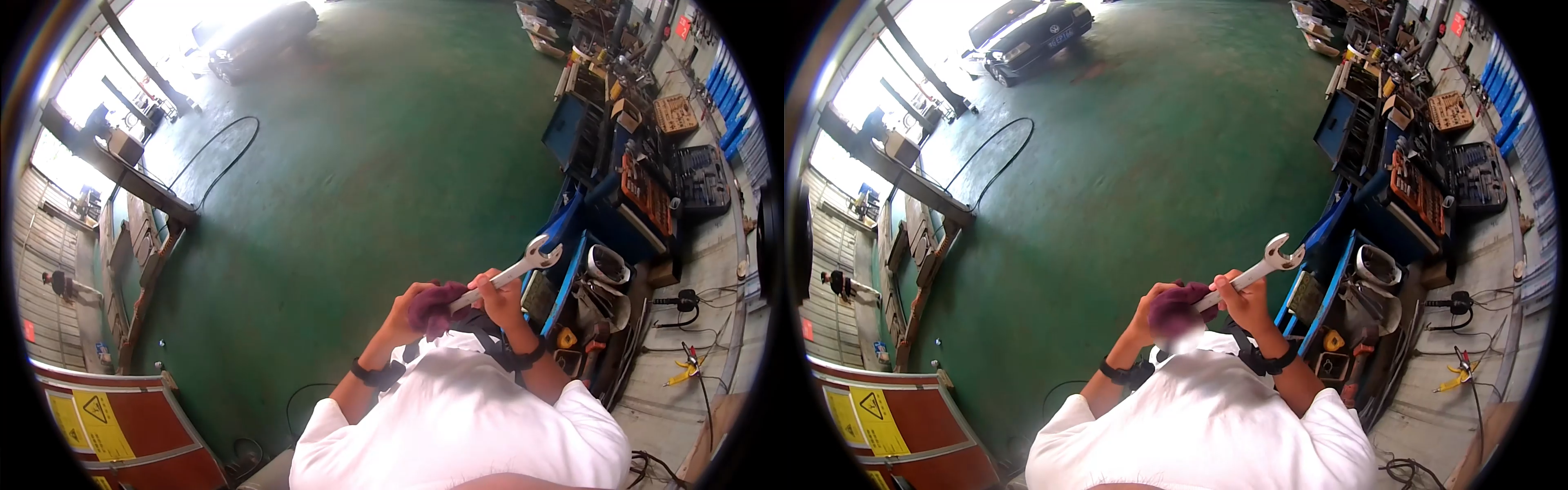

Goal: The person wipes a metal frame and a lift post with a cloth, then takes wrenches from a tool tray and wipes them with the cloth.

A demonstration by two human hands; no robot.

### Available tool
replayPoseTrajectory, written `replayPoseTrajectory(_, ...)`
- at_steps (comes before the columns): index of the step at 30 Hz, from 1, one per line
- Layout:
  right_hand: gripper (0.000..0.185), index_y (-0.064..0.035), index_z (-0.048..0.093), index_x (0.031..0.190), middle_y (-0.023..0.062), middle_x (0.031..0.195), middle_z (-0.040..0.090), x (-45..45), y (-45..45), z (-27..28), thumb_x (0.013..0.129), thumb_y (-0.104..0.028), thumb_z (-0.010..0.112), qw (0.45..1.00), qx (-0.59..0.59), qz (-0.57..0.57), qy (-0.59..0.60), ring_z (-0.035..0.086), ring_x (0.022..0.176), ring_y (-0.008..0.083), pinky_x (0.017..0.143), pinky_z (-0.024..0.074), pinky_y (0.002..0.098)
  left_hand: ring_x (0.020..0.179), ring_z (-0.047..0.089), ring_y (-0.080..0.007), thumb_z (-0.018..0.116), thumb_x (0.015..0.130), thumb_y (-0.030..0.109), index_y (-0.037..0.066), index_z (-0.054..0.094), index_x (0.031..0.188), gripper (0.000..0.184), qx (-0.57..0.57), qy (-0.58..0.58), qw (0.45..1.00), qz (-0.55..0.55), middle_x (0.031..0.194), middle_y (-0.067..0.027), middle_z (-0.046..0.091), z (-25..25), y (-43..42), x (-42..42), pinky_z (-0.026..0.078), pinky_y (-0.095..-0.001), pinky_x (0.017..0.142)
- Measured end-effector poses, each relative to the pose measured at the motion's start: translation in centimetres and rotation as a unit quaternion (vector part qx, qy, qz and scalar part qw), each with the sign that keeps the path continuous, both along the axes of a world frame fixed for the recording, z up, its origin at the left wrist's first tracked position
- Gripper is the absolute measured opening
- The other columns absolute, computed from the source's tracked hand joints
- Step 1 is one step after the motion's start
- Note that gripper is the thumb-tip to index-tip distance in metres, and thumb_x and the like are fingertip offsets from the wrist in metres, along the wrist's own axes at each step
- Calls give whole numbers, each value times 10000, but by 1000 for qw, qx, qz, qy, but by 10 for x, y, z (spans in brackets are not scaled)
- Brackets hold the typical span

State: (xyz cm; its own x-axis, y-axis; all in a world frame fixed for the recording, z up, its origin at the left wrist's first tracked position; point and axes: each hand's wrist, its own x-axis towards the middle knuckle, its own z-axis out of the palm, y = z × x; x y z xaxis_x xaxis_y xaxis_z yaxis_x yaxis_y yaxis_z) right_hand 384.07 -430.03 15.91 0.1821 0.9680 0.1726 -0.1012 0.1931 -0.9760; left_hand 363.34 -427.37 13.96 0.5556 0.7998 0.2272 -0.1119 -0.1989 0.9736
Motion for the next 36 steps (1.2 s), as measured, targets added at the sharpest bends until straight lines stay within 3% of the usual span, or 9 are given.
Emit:
replayPoseTrajectory(8, 318, 7, 634, 709, 15, 549, 563, 11, -6, 10, 958, -188, 602, 999, -29, -18, 6, 525, 445, 55, 397, 390, 200, 1137, 598, -203, 834, 700, 135, 41, 536, 1221, 607, -16, -28, 993, -111, 1175, -76, 632, 24, 20, -8, 449, -364, 993)
replayPoseTrajectory(10, 326, -8, 635, 705, -2, 531, 547, 9, -5, 14, 958, -213, 607, 998, -59, 10, 9, 503, 437, 44, 399, 375, 203, 957, 666, -239, 767, 762, 90, 57, 516, 1264, 562, 36, 113, 981, -154, 1118, -94, 658, 38, 27, -11, 520, -358, 863)
replayPoseTrajectory(13, 311, -26, 643, 712, -20, 528, 539, 5, -3, 14, 952, -222, 619, 997, -64, 40, -11, 487, 436, 36, 406, 368, 207, 1089, 627, -263, 792, 729, 120, 54, 465, 1290, 652, -29, 199, 957, -207, 1147, -123, 643, 70, 33, -15, 479, -378, 927)
replayPoseTrajectory(17, 290, -36, 648, 718, -32, 528, 536, 1, -1, 19, 944, -216, 630, 994, -58, 76, -49, 484, 442, 30, 412, 364, 211, 1065, 636, -292, 793, 731, 132, 68, 456, 1301, 666, -25, 212, 947, -241, 1156, -131, 643, 58, 39, -20, 487, -385, 905)
replayPoseTrajectory(23, 263, -32, 648, 730, -20, 545, 550, -8, 8, 26, 939, -191, 636, 999, -2, 32, -32, 493, 446, 30, 409, 371, 206, 1010, 658, -254, 757, 780, 91, 78, 452, 1297, 600, 66, 225, 962, -140, 1141, -122, 653, 64, 32, -28, 509, -358, 864)
replayPoseTrajectory(26, 268, -19, 632, 733, 1, 553, 561, -11, 18, 28, 952, -173, 612, 997, 46, -56, 11, 500, 438, 40, 402, 374, 203, 1114, 607, -248, 783, 746, 41, 77, 438, 1288, 644, 135, 76, 985, -76, 1233, -138, 587, 27, 37, -25, 507, -374, 892)
replayPoseTrajectory(28, 276, -13, 612, 733, 7, 543, 547, -14, 22, 34, 964, -163, 590, 992, 38, -114, 34, 496, 423, 51, 390, 368, 207, 1099, 600, -173, 793, 713, 111, 63, 531, 1242, 592, 42, -94, 995, -6, 1180, -109, 623, 8, 34, -13, 478, -314, 895)
replayPoseTrajectory(32, 273, -22, 591, 745, 13, 583, 547, -18, 25, 23, 971, -175, 582, 991, 36, -117, 60, 473, 421, 49, 385, 356, 210, 1018, 623, -157, 800, 649, 72, 50, 630, 1056, 442, -108, -165, 980, -31, 1055, -98, 661, 5, 36, 8, 483, -268, 835)
replayPoseTrajectory(36, 239, -28, 600, 763, -5, 600, 548, -21, 17, 8, 957, -167, 610, 998, 12, -59, 10, 492, 464, 39, 415, 369, 201, 781, 622, -112, 727, 690, 68, 54, 658, 944, 263, 110, -49, 972, 203, 857, -26, 652, -38, 35, 13, 464, -230, 725)
